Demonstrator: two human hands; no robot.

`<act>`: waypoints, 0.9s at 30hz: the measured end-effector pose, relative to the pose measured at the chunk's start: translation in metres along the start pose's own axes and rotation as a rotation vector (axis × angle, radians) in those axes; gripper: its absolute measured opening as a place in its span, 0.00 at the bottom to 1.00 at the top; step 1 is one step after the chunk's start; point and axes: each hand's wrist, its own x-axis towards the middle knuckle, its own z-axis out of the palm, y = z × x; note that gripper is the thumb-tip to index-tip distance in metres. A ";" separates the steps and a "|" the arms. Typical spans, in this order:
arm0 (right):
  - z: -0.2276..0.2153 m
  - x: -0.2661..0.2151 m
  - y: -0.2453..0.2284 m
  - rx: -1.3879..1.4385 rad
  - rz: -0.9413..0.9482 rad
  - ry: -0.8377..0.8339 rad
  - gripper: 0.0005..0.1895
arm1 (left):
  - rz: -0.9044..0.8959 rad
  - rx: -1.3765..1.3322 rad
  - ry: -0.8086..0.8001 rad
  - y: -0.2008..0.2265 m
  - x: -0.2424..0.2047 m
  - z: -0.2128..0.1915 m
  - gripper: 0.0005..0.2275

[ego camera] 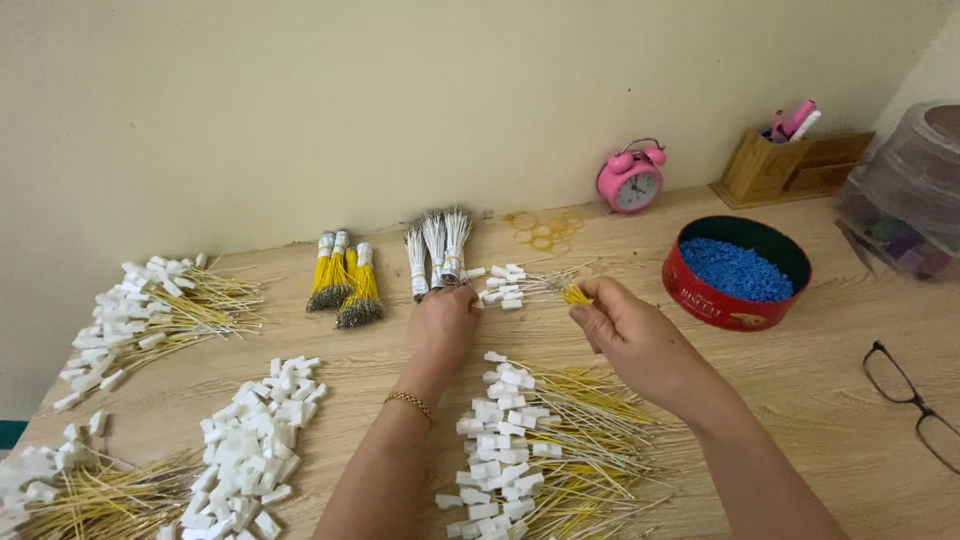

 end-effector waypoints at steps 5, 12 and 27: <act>0.008 -0.003 0.000 0.084 -0.031 0.016 0.14 | -0.044 -0.277 0.092 -0.005 -0.013 -0.036 0.08; 0.012 -0.007 -0.011 0.099 0.016 0.021 0.12 | -0.213 -0.804 0.070 0.049 -0.058 -0.115 0.08; 0.017 -0.012 -0.012 0.085 -0.041 0.022 0.14 | -0.117 -1.318 -0.120 0.078 -0.078 -0.067 0.06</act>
